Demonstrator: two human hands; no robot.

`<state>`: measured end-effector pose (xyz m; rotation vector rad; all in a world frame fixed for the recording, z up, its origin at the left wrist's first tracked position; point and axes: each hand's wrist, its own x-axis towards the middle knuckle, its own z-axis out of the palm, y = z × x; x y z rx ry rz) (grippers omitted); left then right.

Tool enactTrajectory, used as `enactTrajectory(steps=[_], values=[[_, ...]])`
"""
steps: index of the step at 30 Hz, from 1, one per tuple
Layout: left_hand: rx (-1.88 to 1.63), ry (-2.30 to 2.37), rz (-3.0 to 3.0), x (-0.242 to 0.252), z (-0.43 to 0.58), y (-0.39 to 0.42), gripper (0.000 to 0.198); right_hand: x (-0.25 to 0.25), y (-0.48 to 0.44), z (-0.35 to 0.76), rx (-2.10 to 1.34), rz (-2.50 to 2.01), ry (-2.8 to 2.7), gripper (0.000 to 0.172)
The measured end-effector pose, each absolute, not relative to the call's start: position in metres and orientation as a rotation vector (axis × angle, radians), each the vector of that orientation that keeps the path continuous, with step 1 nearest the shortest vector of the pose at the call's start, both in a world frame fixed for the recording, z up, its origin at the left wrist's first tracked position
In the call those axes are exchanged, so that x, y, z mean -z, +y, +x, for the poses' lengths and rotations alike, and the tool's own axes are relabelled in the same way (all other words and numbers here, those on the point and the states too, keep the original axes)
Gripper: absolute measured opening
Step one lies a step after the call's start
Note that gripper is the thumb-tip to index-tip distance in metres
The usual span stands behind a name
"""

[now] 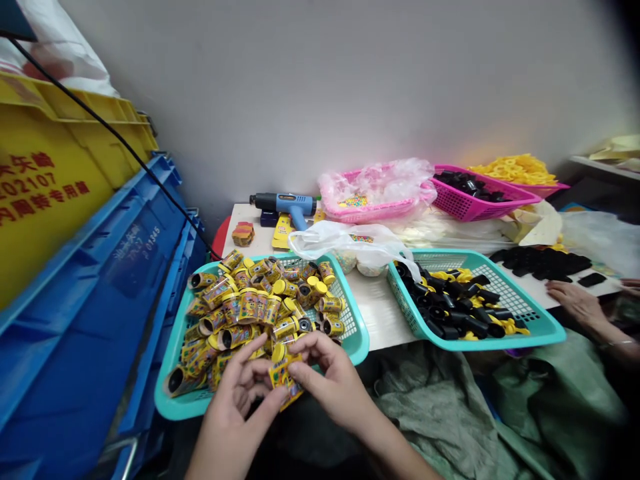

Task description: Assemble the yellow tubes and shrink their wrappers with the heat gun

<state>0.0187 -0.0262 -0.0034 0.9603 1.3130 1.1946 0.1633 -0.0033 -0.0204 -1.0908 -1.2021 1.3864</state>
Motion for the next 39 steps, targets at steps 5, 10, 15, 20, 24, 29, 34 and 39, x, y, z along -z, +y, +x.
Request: enactTrajectory(steps=[5, 10, 15, 20, 24, 29, 34, 39], values=[[-1.050, 1.234, 0.992, 0.014, 0.008, -0.014, 0.052, 0.024, -0.005, 0.163, -1.334, -1.114, -1.270, 0.033], [-0.989, 1.288, 0.996, 0.019, -0.004, -0.008, 0.035, 0.014, 0.034, 0.194, -0.865, -1.298, -1.710, 0.032], [-1.159, 1.399, 1.059, 0.021, -0.016, -0.008, 0.030, 0.012, 0.084, 0.234, -0.522, -1.728, -2.230, 0.042], [-1.261, 1.394, 1.102, 0.029, -0.017, -0.005, 0.020, 0.004, 0.108, 0.248, -0.524, -1.706, -2.230, 0.034], [-1.198, 1.348, 1.156, 0.028, -0.012, 0.001, 0.021, -0.013, 0.128, 0.241, -0.295, -1.732, -2.142, 0.058], [-1.094, 1.369, 1.129, 0.026, -0.015, 0.008, 0.033, -0.004, 0.116, 0.234, -0.202, -1.807, -2.542, 0.018], [-1.138, 1.513, 1.041, 0.025, -0.014, 0.004, 0.029, 0.023, 0.094, 0.242, -0.272, -1.720, -2.764, 0.041], [-1.134, 1.452, 1.228, 0.033, -0.020, 0.008, 0.018, 0.020, 0.094, 0.247, -0.316, -1.691, -2.834, 0.043]])
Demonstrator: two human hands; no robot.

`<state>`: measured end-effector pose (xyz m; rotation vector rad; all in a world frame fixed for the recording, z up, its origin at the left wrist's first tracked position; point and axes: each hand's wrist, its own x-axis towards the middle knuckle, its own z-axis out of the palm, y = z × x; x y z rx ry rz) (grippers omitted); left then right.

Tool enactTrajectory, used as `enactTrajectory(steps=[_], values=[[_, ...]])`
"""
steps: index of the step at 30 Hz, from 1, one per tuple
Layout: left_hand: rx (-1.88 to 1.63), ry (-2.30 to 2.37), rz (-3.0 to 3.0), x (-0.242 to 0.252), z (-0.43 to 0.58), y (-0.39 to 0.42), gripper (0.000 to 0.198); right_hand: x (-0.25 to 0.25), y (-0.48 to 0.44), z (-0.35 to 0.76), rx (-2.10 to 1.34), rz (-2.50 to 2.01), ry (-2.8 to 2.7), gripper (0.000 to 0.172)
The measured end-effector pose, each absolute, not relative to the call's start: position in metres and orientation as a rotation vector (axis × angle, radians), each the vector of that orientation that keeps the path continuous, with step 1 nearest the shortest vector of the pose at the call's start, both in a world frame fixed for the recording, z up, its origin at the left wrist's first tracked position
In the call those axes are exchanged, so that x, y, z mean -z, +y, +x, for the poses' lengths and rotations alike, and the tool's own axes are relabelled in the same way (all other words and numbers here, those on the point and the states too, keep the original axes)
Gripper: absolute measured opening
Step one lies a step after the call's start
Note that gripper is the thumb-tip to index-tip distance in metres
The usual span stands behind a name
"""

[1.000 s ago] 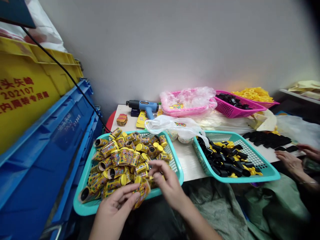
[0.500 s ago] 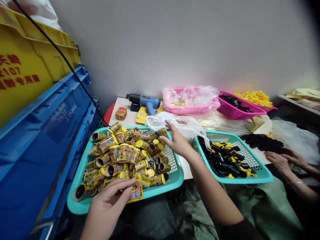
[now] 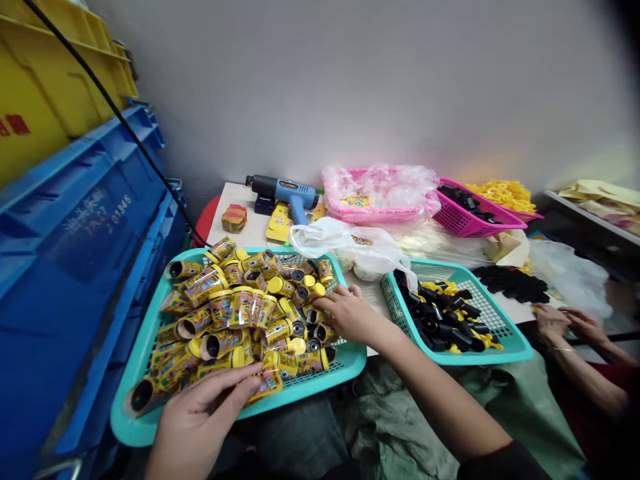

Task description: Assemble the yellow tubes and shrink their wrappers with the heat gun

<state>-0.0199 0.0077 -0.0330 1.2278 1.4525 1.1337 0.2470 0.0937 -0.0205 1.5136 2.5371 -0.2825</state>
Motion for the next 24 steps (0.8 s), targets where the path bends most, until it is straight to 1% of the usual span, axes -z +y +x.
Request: enactTrajectory(steps=[5, 8, 11, 15, 20, 22, 24], values=[[-1.133, 1.406, 1.381, 0.043, -0.027, 0.012, 0.015, 0.010, 0.090, 0.249, 0.398, 1.467, 2.487, 0.055], [-1.135, 1.423, 1.453, 0.045, -0.025, 0.012, 0.014, 0.008, 0.097, 0.248, 0.443, 1.430, 2.444, 0.047], [-1.115, 1.430, 1.515, 0.045, -0.025, 0.012, 0.013, 0.007, 0.108, 0.245, 0.488, 1.389, 2.361, 0.044], [-1.167, 1.460, 1.495, 0.044, -0.027, 0.015, 0.014, 0.003, 0.119, 0.245, 0.521, 1.331, 2.366, 0.033], [-1.199, 1.482, 1.448, 0.043, -0.028, 0.016, 0.018, -0.002, 0.121, 0.249, 0.426, 1.411, 2.435, 0.024], [-1.153, 1.471, 1.439, 0.044, -0.029, 0.016, 0.018, 0.001, 0.118, 0.248, 0.364, 1.441, 2.455, 0.025], [-1.124, 1.451, 1.422, 0.045, -0.030, 0.015, 0.018, 0.007, 0.113, 0.246, 0.321, 1.439, 2.460, 0.029]])
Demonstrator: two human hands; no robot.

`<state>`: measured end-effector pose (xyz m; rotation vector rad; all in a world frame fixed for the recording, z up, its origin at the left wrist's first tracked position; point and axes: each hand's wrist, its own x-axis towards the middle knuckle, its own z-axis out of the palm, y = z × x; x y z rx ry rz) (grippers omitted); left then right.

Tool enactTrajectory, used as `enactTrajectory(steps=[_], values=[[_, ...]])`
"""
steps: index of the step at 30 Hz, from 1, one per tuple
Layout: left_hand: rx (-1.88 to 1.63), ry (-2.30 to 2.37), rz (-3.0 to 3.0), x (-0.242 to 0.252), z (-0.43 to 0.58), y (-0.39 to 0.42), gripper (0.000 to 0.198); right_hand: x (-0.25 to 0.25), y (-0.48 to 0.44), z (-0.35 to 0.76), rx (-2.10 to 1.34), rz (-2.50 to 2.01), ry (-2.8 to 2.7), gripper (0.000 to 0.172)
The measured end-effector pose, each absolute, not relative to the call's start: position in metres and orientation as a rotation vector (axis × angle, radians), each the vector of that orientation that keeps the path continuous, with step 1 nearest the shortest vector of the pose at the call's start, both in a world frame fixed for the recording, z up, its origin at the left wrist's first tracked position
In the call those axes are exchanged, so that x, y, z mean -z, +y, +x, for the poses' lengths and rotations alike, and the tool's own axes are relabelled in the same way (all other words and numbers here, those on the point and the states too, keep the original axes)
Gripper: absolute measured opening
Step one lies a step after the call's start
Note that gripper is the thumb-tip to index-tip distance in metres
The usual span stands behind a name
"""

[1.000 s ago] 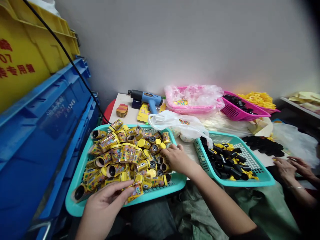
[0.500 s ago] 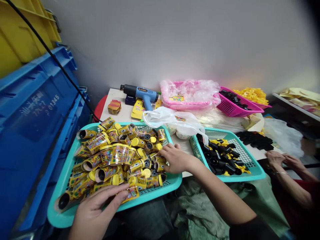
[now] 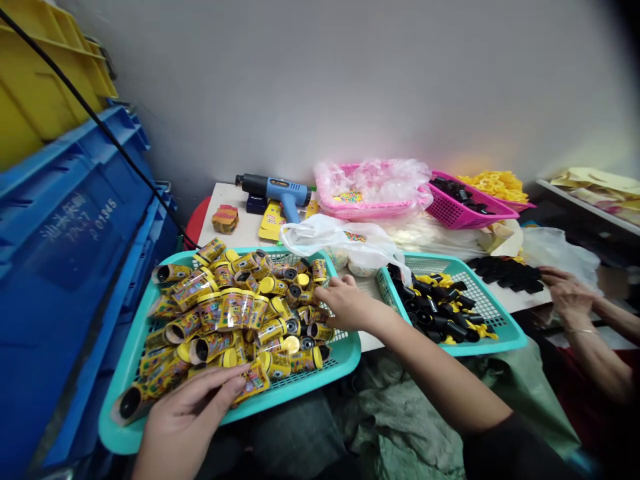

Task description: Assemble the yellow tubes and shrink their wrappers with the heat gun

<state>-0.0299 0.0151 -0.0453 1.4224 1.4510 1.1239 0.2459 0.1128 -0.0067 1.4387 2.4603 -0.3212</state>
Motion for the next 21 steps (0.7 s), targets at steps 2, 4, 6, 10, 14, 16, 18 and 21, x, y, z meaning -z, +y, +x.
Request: enactTrajectory(steps=[2, 4, 6, 10, 14, 16, 18, 21], values=[[-1.129, 1.444, 1.415, 0.046, -0.031, 0.015, 0.018, 0.013, 0.108, 0.243, 0.295, 1.431, 2.462, 0.034], [-1.136, 1.447, 1.422, 0.046, -0.032, 0.014, 0.018, 0.013, 0.106, 0.241, 0.288, 1.437, 2.478, 0.033], [-1.152, 1.455, 1.428, 0.046, -0.031, 0.013, 0.019, 0.004, 0.106, 0.242, 0.280, 1.485, 2.504, 0.027], [-1.207, 1.460, 1.411, 0.046, -0.030, 0.010, 0.023, -0.025, 0.113, 0.247, 0.150, 1.717, 2.575, 0.036], [-1.179, 1.463, 1.425, 0.049, -0.030, 0.010, 0.023, -0.025, 0.112, 0.236, 0.151, 1.632, 2.557, 0.030], [-1.185, 1.466, 1.439, 0.050, -0.030, 0.011, 0.023, -0.011, 0.107, 0.221, 0.244, 1.499, 2.506, 0.027], [-1.210, 1.456, 1.449, 0.049, -0.029, 0.012, 0.021, 0.006, 0.102, 0.206, 0.294, 1.433, 2.447, 0.025], [-1.269, 1.423, 1.462, 0.047, -0.027, 0.012, 0.018, 0.022, 0.103, 0.189, 0.353, 1.374, 2.351, 0.028]])
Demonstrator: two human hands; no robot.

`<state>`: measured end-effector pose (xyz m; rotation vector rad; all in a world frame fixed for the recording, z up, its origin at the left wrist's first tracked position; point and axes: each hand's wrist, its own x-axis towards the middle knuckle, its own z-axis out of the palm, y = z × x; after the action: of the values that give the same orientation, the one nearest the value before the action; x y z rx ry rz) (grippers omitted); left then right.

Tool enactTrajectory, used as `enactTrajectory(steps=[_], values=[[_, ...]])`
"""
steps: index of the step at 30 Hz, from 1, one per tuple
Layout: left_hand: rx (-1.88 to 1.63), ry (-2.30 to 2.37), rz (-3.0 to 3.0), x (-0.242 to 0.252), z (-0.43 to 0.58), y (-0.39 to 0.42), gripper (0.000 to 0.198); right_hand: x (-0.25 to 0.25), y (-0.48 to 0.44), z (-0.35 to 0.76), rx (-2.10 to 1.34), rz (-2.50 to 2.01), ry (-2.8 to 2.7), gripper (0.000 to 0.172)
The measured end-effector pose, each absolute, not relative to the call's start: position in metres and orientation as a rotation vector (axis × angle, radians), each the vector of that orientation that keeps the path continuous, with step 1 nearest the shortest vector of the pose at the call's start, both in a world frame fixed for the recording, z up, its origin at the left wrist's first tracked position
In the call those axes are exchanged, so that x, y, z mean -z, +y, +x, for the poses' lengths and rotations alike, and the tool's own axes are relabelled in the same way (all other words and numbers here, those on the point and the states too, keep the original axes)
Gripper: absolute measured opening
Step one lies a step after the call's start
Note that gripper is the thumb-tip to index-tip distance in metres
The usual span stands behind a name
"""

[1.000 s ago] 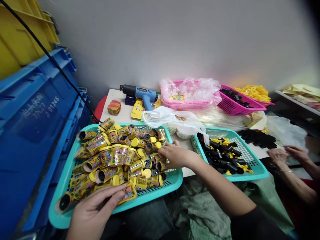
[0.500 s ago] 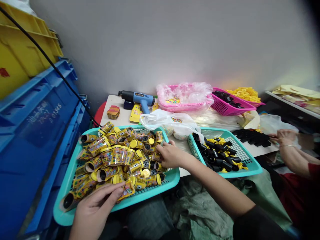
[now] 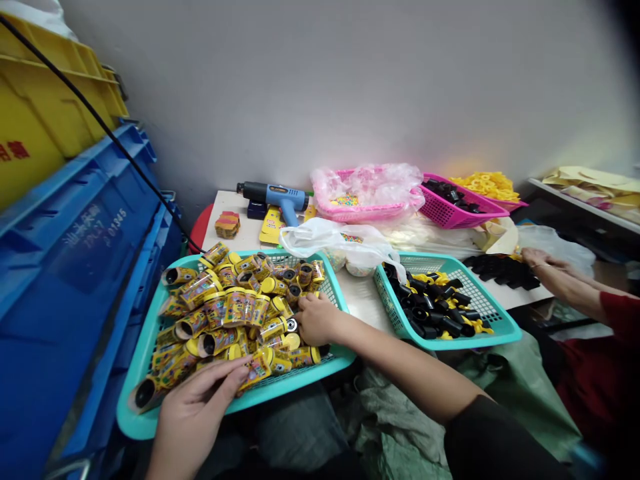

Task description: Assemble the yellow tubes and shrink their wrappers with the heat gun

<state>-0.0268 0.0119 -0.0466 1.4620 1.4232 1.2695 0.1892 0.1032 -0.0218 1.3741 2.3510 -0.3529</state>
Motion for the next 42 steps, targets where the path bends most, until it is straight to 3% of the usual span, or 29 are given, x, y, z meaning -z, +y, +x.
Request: enactTrajectory(steps=[5, 10, 12, 15, 18, 29, 38, 42], values=[[-1.290, 1.397, 1.471, 0.045, -0.028, 0.010, 0.016, 0.008, 0.118, 0.192, 0.489, 1.318, 2.381, 0.034], [-1.334, 1.335, 1.457, 0.044, -0.028, 0.010, 0.018, -0.023, 0.104, 0.222, 0.586, 1.669, 2.578, 0.039], [-1.351, 1.333, 1.420, 0.043, -0.027, 0.011, 0.020, -0.027, 0.088, 0.229, 1.014, 1.895, 2.703, 0.038], [-1.329, 1.342, 1.364, 0.043, -0.026, 0.010, 0.023, -0.021, 0.059, 0.226, 2.133, 1.903, 2.616, 0.039], [-1.316, 1.357, 1.316, 0.045, -0.026, 0.008, 0.026, -0.011, 0.037, 0.211, 2.657, 1.755, 2.471, 0.040], [-1.406, 1.349, 1.335, 0.046, -0.015, 0.001, 0.018, 0.013, 0.026, 0.200, 2.932, 1.467, 2.155, 0.037], [-1.168, 1.202, 1.280, 0.021, -0.001, 0.002, 0.025, 0.017, 0.021, 0.195, 2.529, 1.476, 2.743, 0.032], [-1.173, 1.140, 1.126, 0.018, 0.006, 0.000, 0.026, 0.031, 0.019, 0.184, 3.002, 1.309, 2.371, 0.049]])
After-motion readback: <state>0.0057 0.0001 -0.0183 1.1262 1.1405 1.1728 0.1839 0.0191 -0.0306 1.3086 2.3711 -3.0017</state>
